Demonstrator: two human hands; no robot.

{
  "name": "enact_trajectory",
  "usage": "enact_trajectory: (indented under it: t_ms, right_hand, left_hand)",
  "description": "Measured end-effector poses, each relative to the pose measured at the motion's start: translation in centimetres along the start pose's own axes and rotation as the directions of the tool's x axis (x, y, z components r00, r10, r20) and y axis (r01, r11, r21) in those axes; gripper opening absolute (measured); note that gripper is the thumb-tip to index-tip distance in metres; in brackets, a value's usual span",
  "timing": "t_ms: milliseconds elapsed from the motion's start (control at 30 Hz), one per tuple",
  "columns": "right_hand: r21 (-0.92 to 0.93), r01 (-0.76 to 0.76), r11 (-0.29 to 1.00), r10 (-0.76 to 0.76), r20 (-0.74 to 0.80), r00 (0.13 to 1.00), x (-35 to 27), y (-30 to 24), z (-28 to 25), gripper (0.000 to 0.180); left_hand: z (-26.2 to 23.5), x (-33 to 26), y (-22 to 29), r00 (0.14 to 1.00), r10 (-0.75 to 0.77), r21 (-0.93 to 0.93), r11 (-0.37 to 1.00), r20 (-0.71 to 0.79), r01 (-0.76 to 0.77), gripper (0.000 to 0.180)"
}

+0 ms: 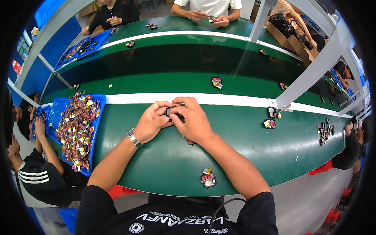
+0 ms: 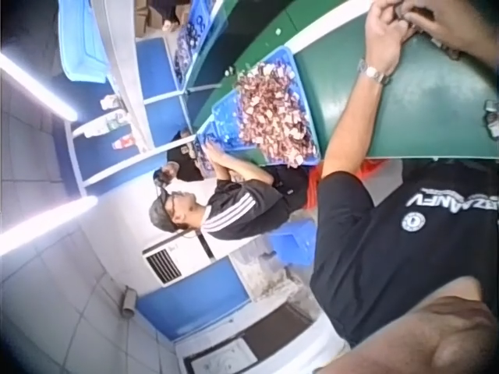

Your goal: Assembling small electronic components on a factory assembly line.

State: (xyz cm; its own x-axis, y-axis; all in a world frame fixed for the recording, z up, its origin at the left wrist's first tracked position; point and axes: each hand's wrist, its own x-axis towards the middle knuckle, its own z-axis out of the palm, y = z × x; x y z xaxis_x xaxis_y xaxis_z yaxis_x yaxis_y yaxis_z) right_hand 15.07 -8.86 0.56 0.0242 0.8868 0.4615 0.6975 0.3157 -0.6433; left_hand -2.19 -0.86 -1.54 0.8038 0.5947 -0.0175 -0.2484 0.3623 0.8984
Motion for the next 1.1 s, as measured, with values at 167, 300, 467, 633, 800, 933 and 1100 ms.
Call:
enact_trajectory:
  t_ms: [167, 300, 467, 633, 800, 933, 1100]
  right_hand:
    - [0.058, 0.004, 0.998, -0.004, 0.005, 1.000, 0.0, 0.0, -0.6, 0.006]
    - [0.114, 0.087, 0.990, -0.094, 0.062, 0.994, -0.2, 0.1, -0.7, 0.006]
    - [0.070, 0.050, 0.996, -0.045, -0.066, 0.997, -0.6, -0.2, 0.2, 0.011]
    - [0.033, 0.081, 0.996, -0.079, -0.069, 0.995, -0.6, -0.5, 0.2, 0.013]
    - [-0.041, 0.122, 0.992, -0.126, -0.119, 0.985, -0.5, -0.7, 0.3, 0.012]
    - [0.008, 0.091, 0.996, -0.089, -0.133, 0.987, -0.6, -0.9, 0.8, 0.017]
    - [0.013, 0.122, 0.992, -0.119, -0.144, 0.982, -0.9, -0.7, 0.6, 0.019]
  left_hand:
    - [0.5, 0.0, 0.3, 1.000, -0.017, 0.026, 0.999, -0.020, 0.018, 0.032]
    - [0.6, -0.1, 0.4, 1.000, -0.025, 0.025, 0.999, -0.013, 0.025, 0.028]
    - [0.3, -0.2, 0.2, 1.000, -0.028, 0.000, 1.000, 0.004, 0.028, 0.028]
    - [0.0, -0.1, 0.0, 1.000, -0.019, -0.022, 1.000, 0.016, 0.019, 0.028]
    - [-0.1, 0.0, 0.0, 1.000, -0.010, -0.043, 0.999, 0.022, 0.010, 0.027]
    - [-0.2, -0.4, 0.2, 1.000, 0.004, -0.047, 0.999, 0.018, -0.003, 0.026]
    - [-0.1, -0.1, -0.3, 0.999, 0.004, -0.027, 1.000, 0.037, -0.003, 0.025]
